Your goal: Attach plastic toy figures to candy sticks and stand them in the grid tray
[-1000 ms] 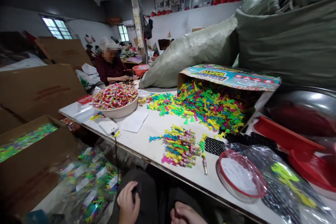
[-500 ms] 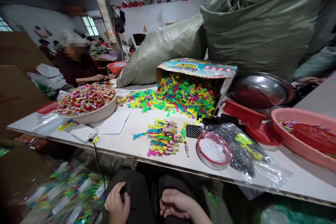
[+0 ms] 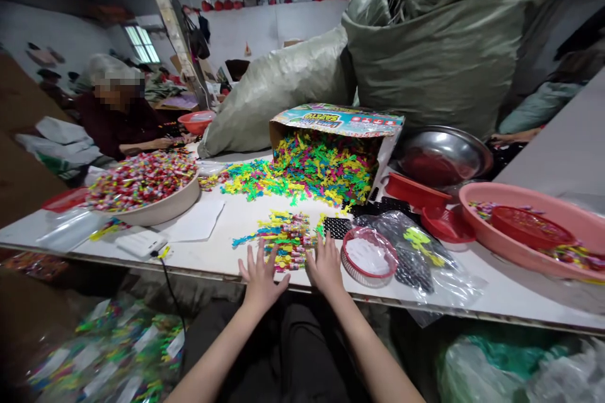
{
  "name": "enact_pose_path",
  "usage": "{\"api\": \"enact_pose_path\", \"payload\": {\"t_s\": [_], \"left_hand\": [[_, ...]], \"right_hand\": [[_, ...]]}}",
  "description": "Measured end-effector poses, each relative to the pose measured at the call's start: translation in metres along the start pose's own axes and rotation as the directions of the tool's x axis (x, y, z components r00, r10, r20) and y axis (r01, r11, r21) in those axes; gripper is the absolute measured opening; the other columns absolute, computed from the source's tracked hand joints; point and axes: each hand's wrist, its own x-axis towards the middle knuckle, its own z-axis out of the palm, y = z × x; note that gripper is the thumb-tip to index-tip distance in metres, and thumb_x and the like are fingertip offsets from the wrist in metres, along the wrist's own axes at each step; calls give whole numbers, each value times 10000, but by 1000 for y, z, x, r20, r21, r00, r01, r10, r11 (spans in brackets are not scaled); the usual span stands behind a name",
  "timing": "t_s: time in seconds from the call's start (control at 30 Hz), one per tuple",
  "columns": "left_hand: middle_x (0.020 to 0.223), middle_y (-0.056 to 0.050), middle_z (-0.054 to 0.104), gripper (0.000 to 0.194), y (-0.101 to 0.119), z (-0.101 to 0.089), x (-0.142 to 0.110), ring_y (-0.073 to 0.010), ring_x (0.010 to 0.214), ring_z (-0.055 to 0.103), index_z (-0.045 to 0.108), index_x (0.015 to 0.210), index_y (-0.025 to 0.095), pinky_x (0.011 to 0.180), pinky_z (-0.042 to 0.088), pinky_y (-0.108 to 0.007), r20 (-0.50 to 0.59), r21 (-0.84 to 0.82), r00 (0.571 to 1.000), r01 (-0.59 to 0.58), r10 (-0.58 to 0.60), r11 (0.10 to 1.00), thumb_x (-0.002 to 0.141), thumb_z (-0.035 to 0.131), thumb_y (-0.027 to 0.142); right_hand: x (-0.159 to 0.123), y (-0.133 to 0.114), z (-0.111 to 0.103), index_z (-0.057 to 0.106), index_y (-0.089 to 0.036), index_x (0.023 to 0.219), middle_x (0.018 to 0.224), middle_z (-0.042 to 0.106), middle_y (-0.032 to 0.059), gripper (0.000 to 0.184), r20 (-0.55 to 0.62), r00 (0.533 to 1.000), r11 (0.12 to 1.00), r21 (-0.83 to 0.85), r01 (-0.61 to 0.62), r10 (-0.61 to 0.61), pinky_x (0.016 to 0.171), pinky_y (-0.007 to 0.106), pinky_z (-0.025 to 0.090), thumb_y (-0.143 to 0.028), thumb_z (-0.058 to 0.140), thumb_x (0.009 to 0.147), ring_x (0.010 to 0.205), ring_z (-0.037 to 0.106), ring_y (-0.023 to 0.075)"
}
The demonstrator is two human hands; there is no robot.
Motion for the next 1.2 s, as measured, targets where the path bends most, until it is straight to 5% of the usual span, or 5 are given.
{"api": "enact_pose_path", "payload": {"t_s": [0.4,0.8,0.97,1.07,1.2], "left_hand": [[1472,-74,119,748,-13,20,31,-319,1341,-60,170,1391,203,1006,-70,-610,72,107,997,35,-42,994,775,388,567],[1475,-80,92,708,-76,13,61,-304,1346,-11,136,1396,213,989,21,-648,121,134,989,64,-80,989,805,344,541],[1477,-74,88,684,-94,13,73,-312,1345,-10,175,1392,216,984,57,-659,129,118,982,119,-134,986,808,344,531],[1476,-69,99,683,-93,13,75,-312,1344,-7,186,1390,207,987,50,-660,121,119,980,142,-156,983,810,339,533],[1477,-60,98,660,-90,12,74,-315,1342,13,197,1388,213,995,56,-651,102,107,981,155,-166,982,817,342,511]], "right_hand": [[7,-24,19,221,-127,1388,1459,166,111,610,182,963,978,-30,209,-200,1057,410,236,-434,340,874,1322,174,270],[32,-87,50,262,-114,1376,1452,191,112,593,201,946,967,54,249,-254,1069,404,191,-427,340,878,1324,169,272],[49,-89,46,326,-172,1351,1390,350,78,528,181,885,899,174,401,-429,1000,350,299,-423,340,887,1268,315,222],[66,-75,35,420,-209,1286,1242,531,44,416,60,953,946,159,284,-296,906,290,359,-312,256,918,1106,481,172],[91,-61,31,464,-133,1229,1164,565,120,393,-34,993,991,72,114,-111,906,391,288,-241,324,878,1072,449,256]]}}
